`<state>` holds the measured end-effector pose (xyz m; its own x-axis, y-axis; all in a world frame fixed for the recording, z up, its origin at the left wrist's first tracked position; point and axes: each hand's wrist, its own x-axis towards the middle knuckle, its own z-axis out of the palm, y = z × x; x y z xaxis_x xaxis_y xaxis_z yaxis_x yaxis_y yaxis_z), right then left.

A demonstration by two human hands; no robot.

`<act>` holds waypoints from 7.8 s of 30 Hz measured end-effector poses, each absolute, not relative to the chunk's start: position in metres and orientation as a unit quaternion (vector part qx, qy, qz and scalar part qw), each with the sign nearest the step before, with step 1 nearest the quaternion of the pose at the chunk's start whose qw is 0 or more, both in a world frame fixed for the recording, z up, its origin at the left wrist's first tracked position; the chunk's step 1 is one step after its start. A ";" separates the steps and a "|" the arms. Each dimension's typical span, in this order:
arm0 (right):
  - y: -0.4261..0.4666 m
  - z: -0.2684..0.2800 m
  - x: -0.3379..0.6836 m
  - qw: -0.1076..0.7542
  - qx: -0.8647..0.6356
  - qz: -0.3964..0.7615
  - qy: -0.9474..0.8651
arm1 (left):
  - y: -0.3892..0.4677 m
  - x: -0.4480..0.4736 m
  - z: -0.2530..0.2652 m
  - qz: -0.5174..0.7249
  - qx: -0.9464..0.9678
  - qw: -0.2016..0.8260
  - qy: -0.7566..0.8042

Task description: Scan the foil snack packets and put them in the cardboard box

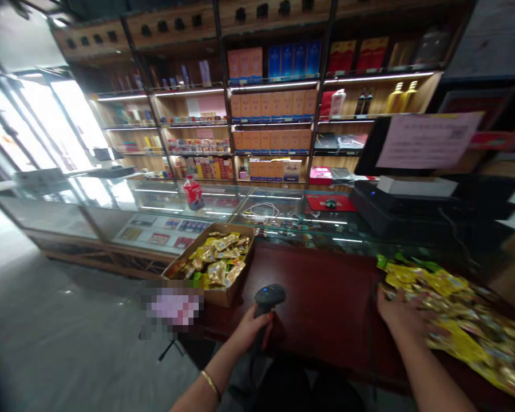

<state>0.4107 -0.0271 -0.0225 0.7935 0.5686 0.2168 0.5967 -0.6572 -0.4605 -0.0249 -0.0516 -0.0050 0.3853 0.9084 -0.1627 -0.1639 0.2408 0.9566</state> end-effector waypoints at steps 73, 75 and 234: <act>-0.041 -0.050 0.220 0.686 -0.534 0.278 -0.408 | -0.059 -0.028 0.018 0.332 0.584 0.676 0.304; -0.041 -0.048 0.219 0.691 -0.530 0.289 -0.397 | -0.059 -0.028 0.018 0.332 0.583 0.677 0.303; -0.021 0.003 0.193 0.729 -0.587 0.279 -0.217 | -0.055 -0.019 0.002 0.339 0.526 0.684 0.374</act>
<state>0.1935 -0.0209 0.0032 0.7509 0.6603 -0.0108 -0.1519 0.1568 -0.9759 -0.0186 -0.0545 0.0017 0.4910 0.8573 -0.1550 -0.0700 0.2162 0.9738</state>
